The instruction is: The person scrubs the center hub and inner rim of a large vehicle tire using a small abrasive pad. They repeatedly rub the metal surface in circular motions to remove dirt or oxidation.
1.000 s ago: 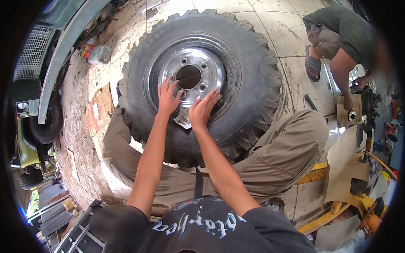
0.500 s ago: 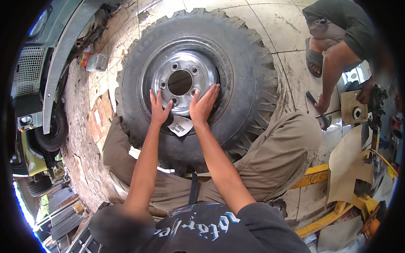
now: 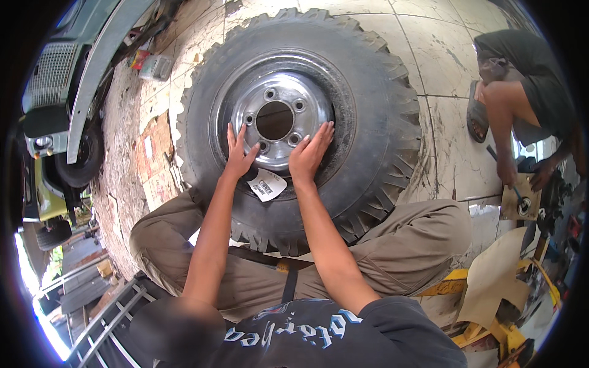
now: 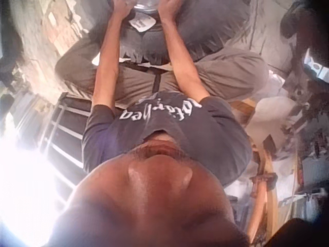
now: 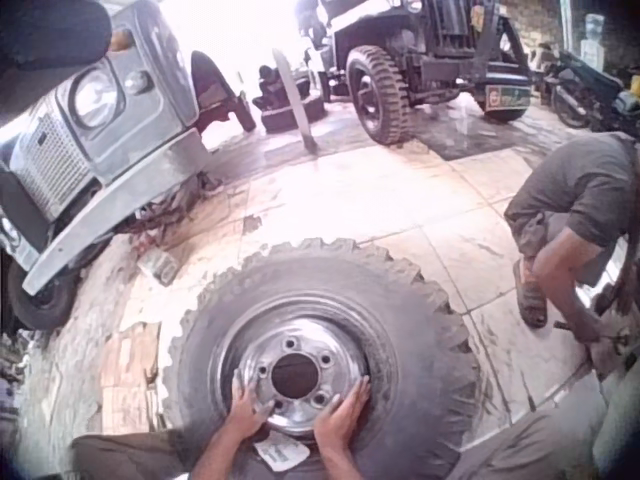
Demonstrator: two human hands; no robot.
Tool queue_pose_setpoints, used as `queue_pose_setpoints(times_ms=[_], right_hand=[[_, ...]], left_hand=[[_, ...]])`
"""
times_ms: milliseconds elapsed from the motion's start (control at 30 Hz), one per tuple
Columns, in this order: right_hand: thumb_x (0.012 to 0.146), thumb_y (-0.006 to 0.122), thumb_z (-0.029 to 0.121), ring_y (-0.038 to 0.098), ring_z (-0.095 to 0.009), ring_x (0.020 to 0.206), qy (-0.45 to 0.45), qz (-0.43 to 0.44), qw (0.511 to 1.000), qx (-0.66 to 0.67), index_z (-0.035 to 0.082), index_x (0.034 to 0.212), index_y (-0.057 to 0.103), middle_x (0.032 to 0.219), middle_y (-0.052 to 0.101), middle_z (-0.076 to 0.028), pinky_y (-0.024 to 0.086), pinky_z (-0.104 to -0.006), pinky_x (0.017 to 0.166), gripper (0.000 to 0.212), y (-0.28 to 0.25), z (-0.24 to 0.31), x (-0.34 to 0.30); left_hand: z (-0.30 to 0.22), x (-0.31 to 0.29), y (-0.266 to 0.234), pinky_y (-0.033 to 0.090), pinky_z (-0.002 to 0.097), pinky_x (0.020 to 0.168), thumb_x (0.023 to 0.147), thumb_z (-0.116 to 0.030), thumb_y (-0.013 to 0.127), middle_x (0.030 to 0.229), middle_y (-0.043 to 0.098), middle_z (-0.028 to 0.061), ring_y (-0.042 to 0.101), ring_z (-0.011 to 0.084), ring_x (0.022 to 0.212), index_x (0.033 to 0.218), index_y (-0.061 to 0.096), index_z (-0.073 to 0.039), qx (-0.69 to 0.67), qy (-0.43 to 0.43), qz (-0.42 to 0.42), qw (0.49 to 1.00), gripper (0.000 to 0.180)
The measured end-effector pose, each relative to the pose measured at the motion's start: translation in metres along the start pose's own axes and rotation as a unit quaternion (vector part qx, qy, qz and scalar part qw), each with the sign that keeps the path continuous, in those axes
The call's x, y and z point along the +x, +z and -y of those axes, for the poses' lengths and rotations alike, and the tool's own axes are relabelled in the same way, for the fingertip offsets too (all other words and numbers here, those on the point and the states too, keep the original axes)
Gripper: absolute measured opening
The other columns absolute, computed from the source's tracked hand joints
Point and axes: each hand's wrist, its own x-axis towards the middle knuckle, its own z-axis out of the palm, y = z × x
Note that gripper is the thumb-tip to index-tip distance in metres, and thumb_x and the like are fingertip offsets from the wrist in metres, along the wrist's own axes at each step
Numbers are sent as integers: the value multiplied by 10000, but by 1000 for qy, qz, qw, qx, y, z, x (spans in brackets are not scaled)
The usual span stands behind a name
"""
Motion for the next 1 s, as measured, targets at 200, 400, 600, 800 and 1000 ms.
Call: queue_pose_setpoints(times_ms=[200, 400, 600, 800, 1000], right_hand=[[965, 475, 34, 193, -506, 1498, 20, -6, 997, 80, -124, 1522, 112, 1587, 173, -386, 163, -520, 1247, 684, -5, 5, 4], [1015, 498, 103, 365, -496, 1429, 38, -45, 996, 61, -88, 1368, 432, 1545, 292, -394, 340, -498, 1164, 407, -1, 1, 4], [1022, 498, 89, 460, -462, 1359, 50, -115, 991, -39, -76, 1348, 538, 1482, 417, -337, 430, -483, 1094, 368, 0, 3, 13], [1020, 484, 79, 492, -454, 1287, 78, -114, 986, -89, -96, 1398, 484, 1432, 421, -299, 437, -484, 1076, 416, 9, 26, -8], [1041, 440, 138, 452, -485, 1347, 77, -129, 987, -55, -97, 1404, 454, 1454, 457, -342, 372, -487, 1144, 433, 12, 10, 6]], left_hand=[[-8, 5, 0, 120, 603, 1221, 929, -473, 661, 1664, 7, 282, 65, 504, 1525, 1595, 300, -153, 53, -8, -8, 999, 823], [-48, 23, -1, 129, 568, 1236, 945, -413, 639, 1593, 373, 192, 265, 327, 1524, 1414, 549, -73, 156, 140, -40, 977, 587], [-60, 40, 20, 453, 404, 970, 890, -276, 738, 975, 739, 133, 683, 285, 973, 990, 715, -42, -27, 228, 77, 970, 255], [-58, 47, 17, 449, 426, 800, 927, -259, 694, 825, 710, 149, 670, 323, 804, 928, 669, -42, -27, 231, 116, 965, 219], [-51, 46, 24, 455, 431, 809, 939, -231, 681, 813, 702, 153, 667, 336, 800, 938, 676, -50, -46, 253, 85, 963, 181]])
